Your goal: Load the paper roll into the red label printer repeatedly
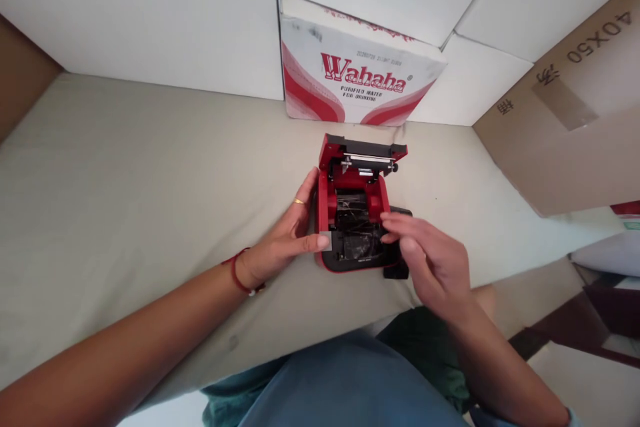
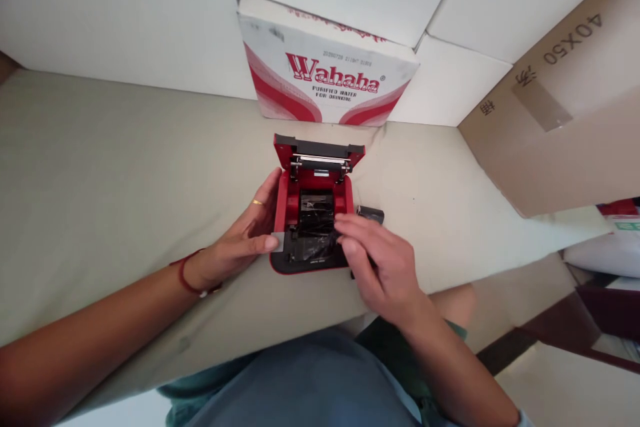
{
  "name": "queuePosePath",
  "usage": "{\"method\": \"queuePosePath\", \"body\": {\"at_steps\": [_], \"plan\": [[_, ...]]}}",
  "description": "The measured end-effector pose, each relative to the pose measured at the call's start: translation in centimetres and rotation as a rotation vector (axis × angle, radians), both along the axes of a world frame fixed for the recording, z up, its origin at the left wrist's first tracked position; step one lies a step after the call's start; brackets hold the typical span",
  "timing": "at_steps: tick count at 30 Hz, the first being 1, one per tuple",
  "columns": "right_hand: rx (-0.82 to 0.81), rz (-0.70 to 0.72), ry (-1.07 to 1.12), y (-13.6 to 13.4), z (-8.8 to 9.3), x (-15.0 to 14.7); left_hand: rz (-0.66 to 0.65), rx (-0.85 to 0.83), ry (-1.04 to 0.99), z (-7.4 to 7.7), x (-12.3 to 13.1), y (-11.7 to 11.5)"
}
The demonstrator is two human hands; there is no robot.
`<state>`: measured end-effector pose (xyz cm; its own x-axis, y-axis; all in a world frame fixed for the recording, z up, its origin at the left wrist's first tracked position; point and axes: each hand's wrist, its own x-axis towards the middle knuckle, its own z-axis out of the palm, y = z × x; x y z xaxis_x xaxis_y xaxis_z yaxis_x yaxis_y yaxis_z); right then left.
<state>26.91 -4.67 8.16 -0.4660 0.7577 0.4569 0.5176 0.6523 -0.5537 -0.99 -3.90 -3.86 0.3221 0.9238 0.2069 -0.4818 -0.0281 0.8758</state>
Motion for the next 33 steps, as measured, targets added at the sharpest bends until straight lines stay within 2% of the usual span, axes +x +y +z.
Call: {"method": "queuePosePath", "body": {"at_steps": [3, 8, 10, 14, 17, 19, 21, 24, 26, 28, 29, 31, 33], "plan": [[-0.17, -0.102, -0.205, 2.9, 1.9, -2.0, -0.012, -0.009, -0.031, 0.1, 0.1, 0.2], [-0.289, -0.194, -0.954, 5.9, 4.2, -7.3, 0.024, -0.028, 0.013, 0.3, 0.1, 0.4], [-0.298, -0.2, -1.153, 6.3, 4.6, -9.3, 0.045, -0.023, 0.04, 0.4, 0.1, 0.4], [-0.33, -0.142, -1.289, 7.1, 4.8, -11.8, 0.067, -0.003, 0.079, 0.3, 0.0, 0.5], [-0.33, -0.115, -1.284, 7.3, 4.8, -11.9, 0.074, 0.009, 0.119, 0.2, -0.2, 0.5], [-0.325, -0.118, -1.21, 6.8, 5.2, -10.7, 0.075, 0.013, 0.128, 0.3, -0.3, 0.5], [-0.332, -0.087, -1.016, 5.7, 6.2, -8.2, 0.068, 0.008, 0.115, 0.5, -0.3, 0.4], [-0.358, 0.0, -0.633, 3.9, 8.1, -2.1, 0.053, -0.018, 0.087, 0.9, -0.2, 0.2], [-0.351, -0.104, -0.496, 3.4, 8.7, 2.8, 0.047, -0.038, 0.067, 1.1, -0.1, 0.1], [-0.383, -0.271, -0.479, 3.7, 8.1, 7.1, 0.035, -0.054, 0.042, 1.2, -0.1, 0.1], [-0.447, -0.301, -0.513, 4.1, 7.4, 8.9, 0.027, -0.062, 0.033, 1.1, -0.1, 0.0], [-0.597, -0.289, -0.598, 5.3, 5.4, 11.5, 0.025, -0.072, 0.022, 0.9, -0.1, 0.0], [-0.663, -0.28, -0.615, 6.5, 3.2, 12.6, 0.042, -0.072, 0.024, 0.6, -0.1, 0.1]]}}
